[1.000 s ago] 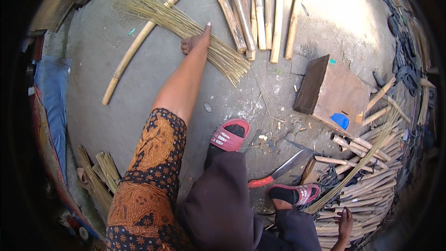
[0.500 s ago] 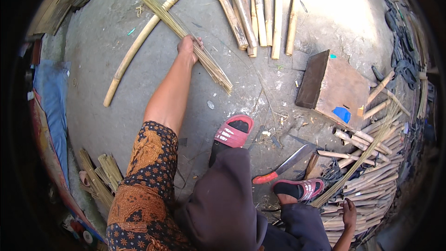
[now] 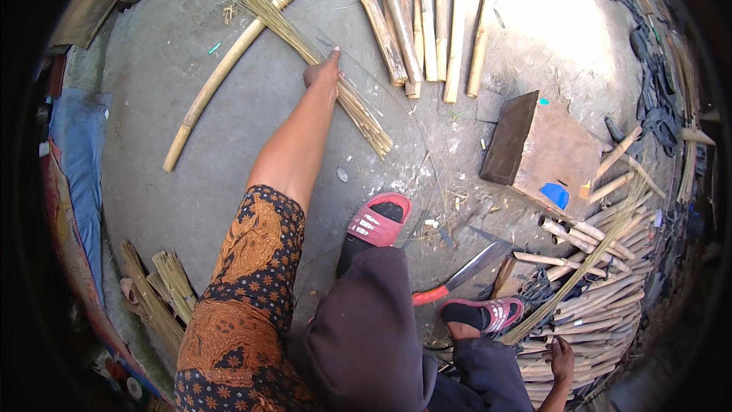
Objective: The person assembles a broom by bundling straw, inserting a bamboo handle, and securing it with a knife and black straps. They repeat the process for multiple brooms, placing finished units aside.
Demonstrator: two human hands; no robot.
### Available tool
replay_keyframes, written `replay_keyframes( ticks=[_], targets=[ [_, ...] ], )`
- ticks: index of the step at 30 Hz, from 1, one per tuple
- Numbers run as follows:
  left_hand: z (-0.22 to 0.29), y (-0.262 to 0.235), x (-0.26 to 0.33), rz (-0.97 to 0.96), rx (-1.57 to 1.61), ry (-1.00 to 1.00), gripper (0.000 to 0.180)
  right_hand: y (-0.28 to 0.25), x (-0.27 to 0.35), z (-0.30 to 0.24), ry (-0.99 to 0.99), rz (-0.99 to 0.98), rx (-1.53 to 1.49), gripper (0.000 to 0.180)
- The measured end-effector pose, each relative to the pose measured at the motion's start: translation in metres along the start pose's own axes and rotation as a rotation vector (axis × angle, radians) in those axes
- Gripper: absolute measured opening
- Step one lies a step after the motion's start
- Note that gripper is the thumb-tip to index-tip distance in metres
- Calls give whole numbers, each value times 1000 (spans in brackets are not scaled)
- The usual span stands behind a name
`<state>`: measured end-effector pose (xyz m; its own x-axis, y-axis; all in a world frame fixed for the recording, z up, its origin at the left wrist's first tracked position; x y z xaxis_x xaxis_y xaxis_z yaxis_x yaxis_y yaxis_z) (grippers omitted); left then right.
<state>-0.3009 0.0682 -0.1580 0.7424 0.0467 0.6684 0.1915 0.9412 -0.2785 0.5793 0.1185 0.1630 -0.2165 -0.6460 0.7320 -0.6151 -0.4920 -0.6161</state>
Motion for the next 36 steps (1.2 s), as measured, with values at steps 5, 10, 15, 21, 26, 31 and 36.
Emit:
replay_keyframes(
  ticks=[5,10,15,21,26,31,36],
  targets=[
    [8,18,7,78,-223,109,60,6,-12,-6,2,-48,12,42],
    [15,15,13,129,-551,117,52,12,-20,-14,-14,-67,34,42],
    [12,-1,16,91,-241,83,45,12,-18,-16,-57,-31,90,39],
    [34,-57,74,-106,80,274,19,13,-12,-25,-137,-69,24,41],
    [81,-114,157,-34,111,640,25,12,-5,-36,-200,2,75,37],
    [91,-144,193,-67,161,889,24,12,2,-35,-217,-16,-22,39],
    [71,-149,192,-133,150,1002,27,8,8,-26,-227,-8,-38,39]
  ],
)
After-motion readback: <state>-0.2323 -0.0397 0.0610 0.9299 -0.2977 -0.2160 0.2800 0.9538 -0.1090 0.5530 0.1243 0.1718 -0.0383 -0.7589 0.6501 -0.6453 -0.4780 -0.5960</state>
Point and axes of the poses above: each hand's wrist, its own x-axis away from the middle knuckle, its own y-axis out of the palm, z = x × y, the point moved 1 cm from there along -x, towards the middle knuckle, and after that the axes turned 14 degrees about -x, right-handed, at the moved point
